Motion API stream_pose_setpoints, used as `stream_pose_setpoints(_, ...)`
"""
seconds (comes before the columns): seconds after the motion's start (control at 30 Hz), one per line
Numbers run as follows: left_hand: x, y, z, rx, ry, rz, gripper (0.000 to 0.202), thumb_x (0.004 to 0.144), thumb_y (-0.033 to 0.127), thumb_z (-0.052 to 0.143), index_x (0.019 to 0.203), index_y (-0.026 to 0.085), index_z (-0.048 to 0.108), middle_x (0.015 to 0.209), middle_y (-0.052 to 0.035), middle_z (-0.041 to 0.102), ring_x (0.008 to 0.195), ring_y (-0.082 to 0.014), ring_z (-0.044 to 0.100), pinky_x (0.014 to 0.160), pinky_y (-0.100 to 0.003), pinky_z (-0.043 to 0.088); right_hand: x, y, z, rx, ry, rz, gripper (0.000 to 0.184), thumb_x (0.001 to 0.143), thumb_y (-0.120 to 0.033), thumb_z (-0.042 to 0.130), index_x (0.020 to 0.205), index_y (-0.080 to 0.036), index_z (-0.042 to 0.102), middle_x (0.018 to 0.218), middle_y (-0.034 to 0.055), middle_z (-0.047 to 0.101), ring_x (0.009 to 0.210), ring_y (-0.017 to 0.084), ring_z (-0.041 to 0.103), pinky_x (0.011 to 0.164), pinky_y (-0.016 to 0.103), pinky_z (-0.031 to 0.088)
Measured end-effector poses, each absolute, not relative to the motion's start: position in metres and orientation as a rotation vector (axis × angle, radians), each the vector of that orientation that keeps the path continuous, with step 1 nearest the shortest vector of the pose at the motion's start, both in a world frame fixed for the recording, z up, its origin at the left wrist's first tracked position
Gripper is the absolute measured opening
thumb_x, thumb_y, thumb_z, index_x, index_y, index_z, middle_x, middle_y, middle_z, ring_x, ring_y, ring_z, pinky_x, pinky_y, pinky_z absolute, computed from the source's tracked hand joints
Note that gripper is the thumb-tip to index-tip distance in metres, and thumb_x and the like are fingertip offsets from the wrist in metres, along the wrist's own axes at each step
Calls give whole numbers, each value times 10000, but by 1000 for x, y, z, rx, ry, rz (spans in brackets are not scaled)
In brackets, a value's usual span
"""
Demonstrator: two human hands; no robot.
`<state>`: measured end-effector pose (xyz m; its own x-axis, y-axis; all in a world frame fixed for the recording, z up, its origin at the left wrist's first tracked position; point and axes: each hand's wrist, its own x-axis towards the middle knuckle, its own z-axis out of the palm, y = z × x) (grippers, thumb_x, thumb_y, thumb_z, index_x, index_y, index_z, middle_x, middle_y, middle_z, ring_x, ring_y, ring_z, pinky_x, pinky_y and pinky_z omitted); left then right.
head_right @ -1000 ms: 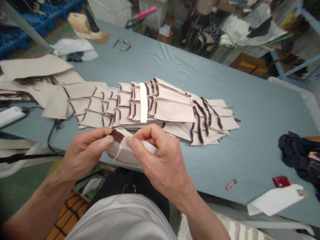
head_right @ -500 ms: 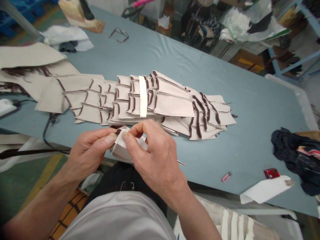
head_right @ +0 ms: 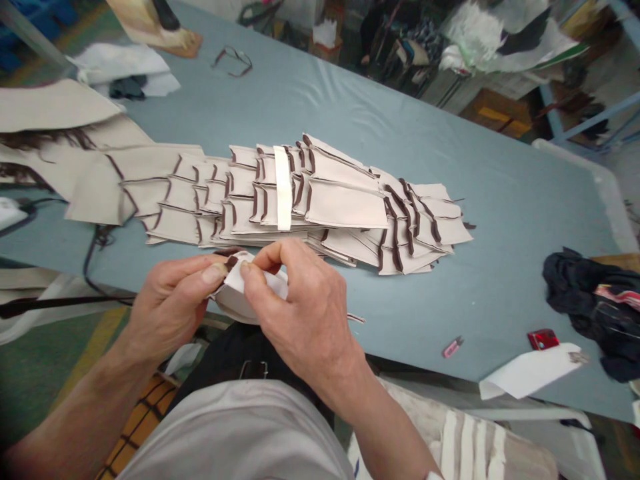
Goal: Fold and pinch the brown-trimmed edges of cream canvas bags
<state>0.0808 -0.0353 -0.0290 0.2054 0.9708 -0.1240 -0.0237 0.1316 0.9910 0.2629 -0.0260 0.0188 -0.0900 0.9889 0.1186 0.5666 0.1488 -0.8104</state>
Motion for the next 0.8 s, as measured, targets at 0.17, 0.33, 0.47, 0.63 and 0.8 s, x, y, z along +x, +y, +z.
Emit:
stream_pose_setpoints(0.17, 80, -34, -33, 1149, 1078, 968, 333, 1025, 433, 632, 973, 187, 852, 784, -32, 695, 682, -171, 558, 595, -269, 471, 263, -25, 17, -1490, -1714, 815, 158, 903, -219, 664, 760, -216, 598, 702, -44, 619, 617, 114, 510, 639, 286, 369)
stream_pose_setpoints(0.33, 79, -32, -36, 1148, 1086, 959, 353, 1016, 460, 625, 943, 193, 844, 782, -40, 687, 688, -185, 555, 604, -276, 479, 263, -23, 16, -1497, -1685, 862, 149, 899, -229, 663, 762, -217, 604, 685, -46, 613, 639, 122, 537, 653, 282, 386)
stream_pose_setpoints(0.47, 79, -31, -36, 1146, 1092, 980, 334, 1020, 425, 614, 952, 196, 848, 807, -47, 718, 694, -190, 568, 620, -282, 484, 262, -23, 15, -1497, -1668, 863, 157, 897, -240, 666, 755, -223, 600, 656, -50, 589, 619, 124, 526, 639, 280, 386)
stream_pose_setpoints(0.63, 80, -30, -35, 1130, 1095, 1008, 354, 1011, 422, 605, 887, 179, 830, 819, -55, 750, 714, -200, 616, 632, -280, 504, 259, -23, 12, -1499, -1653, 849, 174, 897, -256, 671, 743, -224, 596, 637, -57, 568, 576, 115, 477, 619, 277, 385)
stream_pose_setpoints(0.8, 80, -27, -36, 1045, 1106, 1025, 306, 970, 367, 628, 767, 174, 753, 784, -49, 728, 731, -207, 640, 645, -283, 522, 258, -23, 12, -1474, -1641, 860, 172, 890, -241, 663, 733, -218, 597, 620, -67, 541, 545, 102, 430, 616, 273, 389)
